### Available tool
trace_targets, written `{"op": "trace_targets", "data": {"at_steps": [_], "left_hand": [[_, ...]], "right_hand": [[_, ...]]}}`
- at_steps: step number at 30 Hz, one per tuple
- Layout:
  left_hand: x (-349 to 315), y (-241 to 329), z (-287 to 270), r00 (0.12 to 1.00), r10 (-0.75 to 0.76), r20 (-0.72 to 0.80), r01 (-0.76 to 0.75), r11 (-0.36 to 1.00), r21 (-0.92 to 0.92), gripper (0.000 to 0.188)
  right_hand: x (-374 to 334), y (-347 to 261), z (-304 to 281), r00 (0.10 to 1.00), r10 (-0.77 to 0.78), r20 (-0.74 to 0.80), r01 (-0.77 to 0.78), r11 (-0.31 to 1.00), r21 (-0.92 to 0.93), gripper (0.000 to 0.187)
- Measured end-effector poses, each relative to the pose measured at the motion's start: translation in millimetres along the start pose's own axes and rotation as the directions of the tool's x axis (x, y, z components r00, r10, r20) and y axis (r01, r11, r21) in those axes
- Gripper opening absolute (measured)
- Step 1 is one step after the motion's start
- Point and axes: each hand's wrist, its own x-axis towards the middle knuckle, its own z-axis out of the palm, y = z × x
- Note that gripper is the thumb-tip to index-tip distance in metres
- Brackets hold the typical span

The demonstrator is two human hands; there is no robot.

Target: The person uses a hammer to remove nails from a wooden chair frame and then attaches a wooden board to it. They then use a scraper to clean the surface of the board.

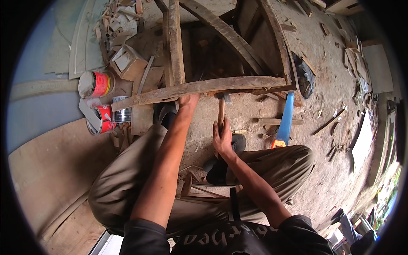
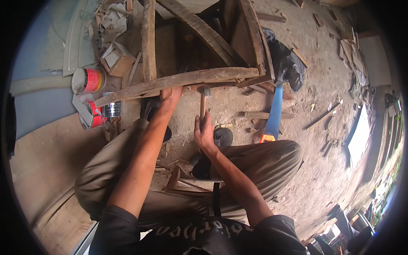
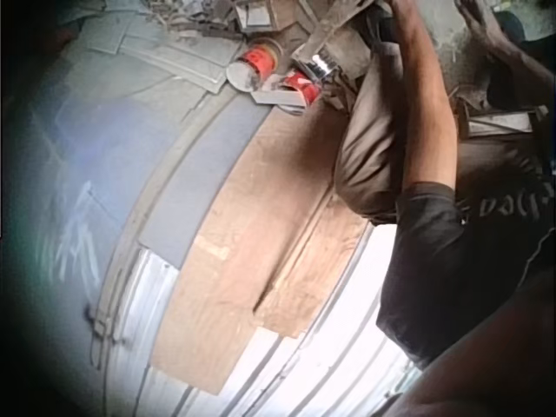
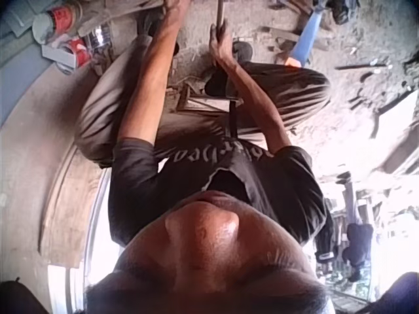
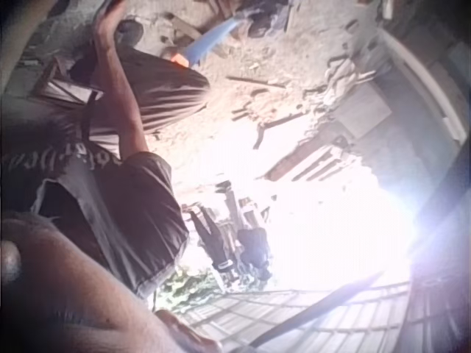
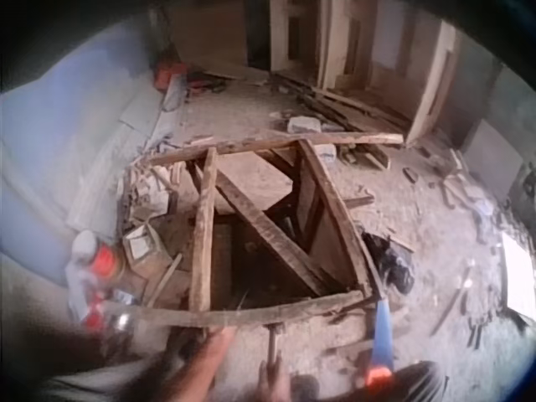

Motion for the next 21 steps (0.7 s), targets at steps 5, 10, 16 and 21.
{"op": "trace_targets", "data": {"at_steps": [5,10,16,21], "left_hand": [[-12,21,0,0.997,-0.038,-0.061,0.026,0.984,-0.178,0.02],[-13,11,-4,1.0,0.022,-0.019,-0.024,0.993,-0.111,0.018],[-7,5,-16,0.998,0.06,0.013,-0.06,0.998,0.018,0.017],[-5,-2,-17,1.0,0.027,0.003,-0.027,0.999,0.025,0.018]], "right_hand": [[-2,-34,-15,0.979,-0.16,-0.124,0.197,0.894,0.402,0.039],[-10,1,7,0.993,0.063,0.098,-0.057,0.997,-0.057,0.029],[-18,0,4,0.996,0.02,-0.084,-0.007,0.989,0.149,0.032],[-6,-19,10,0.984,-0.115,-0.134,0.162,0.891,0.425,0.031]]}}
